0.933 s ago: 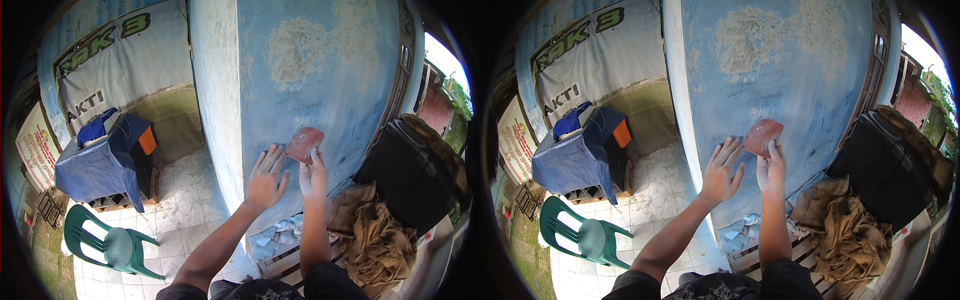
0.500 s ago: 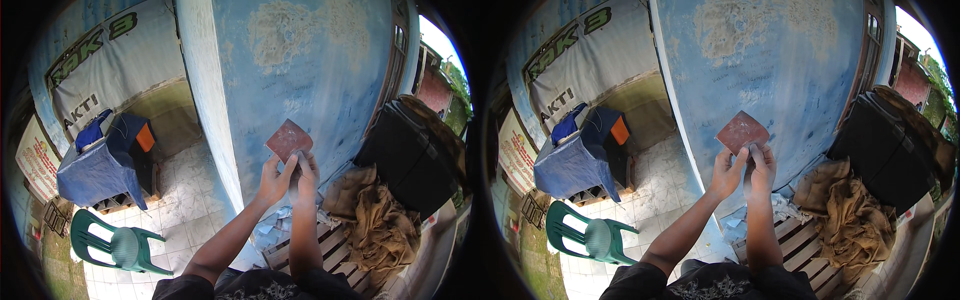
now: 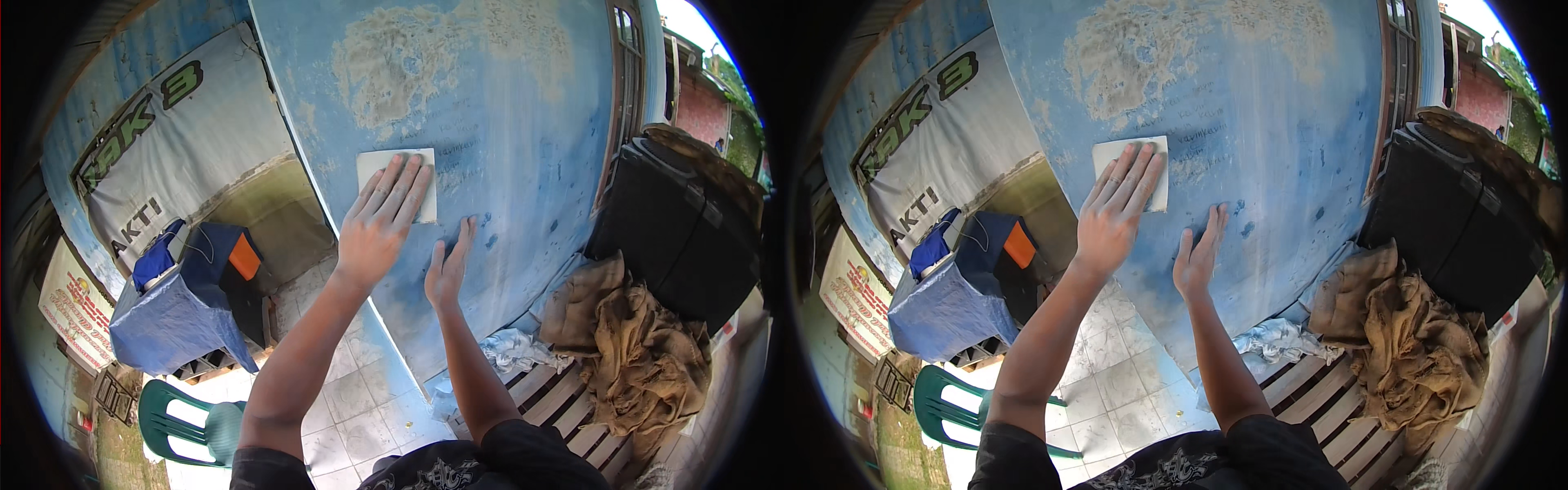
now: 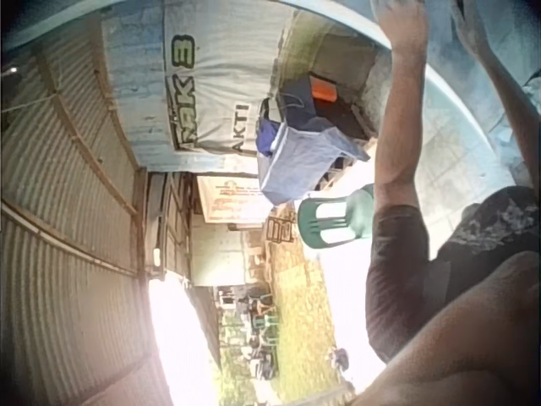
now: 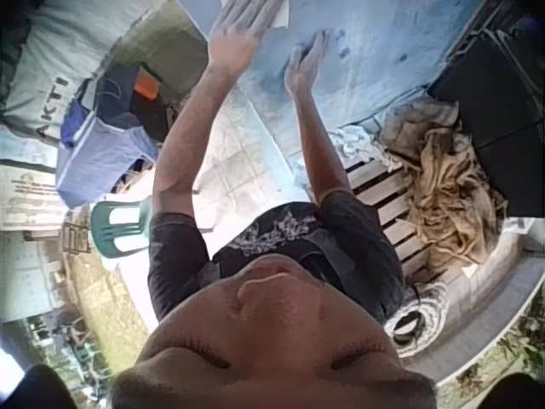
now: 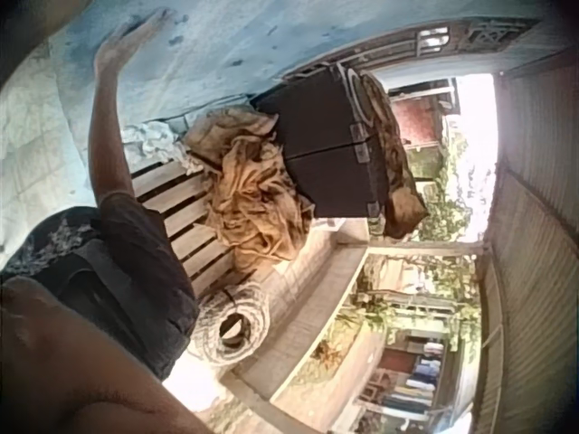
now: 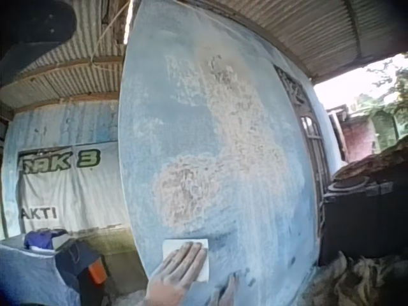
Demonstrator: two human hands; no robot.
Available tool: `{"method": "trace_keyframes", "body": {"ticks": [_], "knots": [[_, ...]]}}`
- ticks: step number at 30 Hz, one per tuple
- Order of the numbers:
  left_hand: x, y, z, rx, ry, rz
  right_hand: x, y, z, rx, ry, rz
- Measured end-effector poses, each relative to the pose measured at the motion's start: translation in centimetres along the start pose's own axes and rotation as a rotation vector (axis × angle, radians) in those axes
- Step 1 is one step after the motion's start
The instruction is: The person sands a blue-painted concrete wall with a piece of sandpaper.
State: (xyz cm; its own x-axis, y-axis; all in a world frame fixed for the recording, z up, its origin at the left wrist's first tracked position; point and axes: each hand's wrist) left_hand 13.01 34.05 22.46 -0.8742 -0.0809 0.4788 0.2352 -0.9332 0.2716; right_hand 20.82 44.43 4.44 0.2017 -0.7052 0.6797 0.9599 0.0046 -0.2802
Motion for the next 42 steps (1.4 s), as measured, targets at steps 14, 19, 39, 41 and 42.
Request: {"method": "trace_keyframes", "body": {"ticks": [14,19,39,41,42], "knots": [[1.8,-1.7,-1.3,0.205,-0.418,0.259,-4.0,-1.2,-1.3,-0.05,0.118,-0.12],[3.3,-2.8,-2.2,0.406,-0.606,0.064,-4.9,-0.6,-0.8,-0.094,0.25,-0.141],[2.4,-2.4,-3.8,0.288,-0.588,0.193,-5.2,0.6,-0.8,0.048,0.239,-0.229],[3.6,-1.3,-0.2,0.242,-0.577,0.245,-5.6,0.9,-0.5,0.067,0.237,-0.249],[4.0,-0.3,1.9,0.178,-0.416,0.307,-5.8,1.3,-0.5,0.075,0.252,-0.269]]}}
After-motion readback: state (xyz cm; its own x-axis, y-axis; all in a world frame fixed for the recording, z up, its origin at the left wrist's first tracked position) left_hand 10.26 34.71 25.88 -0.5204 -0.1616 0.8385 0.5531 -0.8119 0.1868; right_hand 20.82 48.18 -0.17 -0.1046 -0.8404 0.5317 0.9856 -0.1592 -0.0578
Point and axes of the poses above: each hand's wrist, its own z-axis towards the middle knuckle, its own y-axis out of the back of the hand, x = y × z, and after that the axes turned 13 degrees about z, right-handed
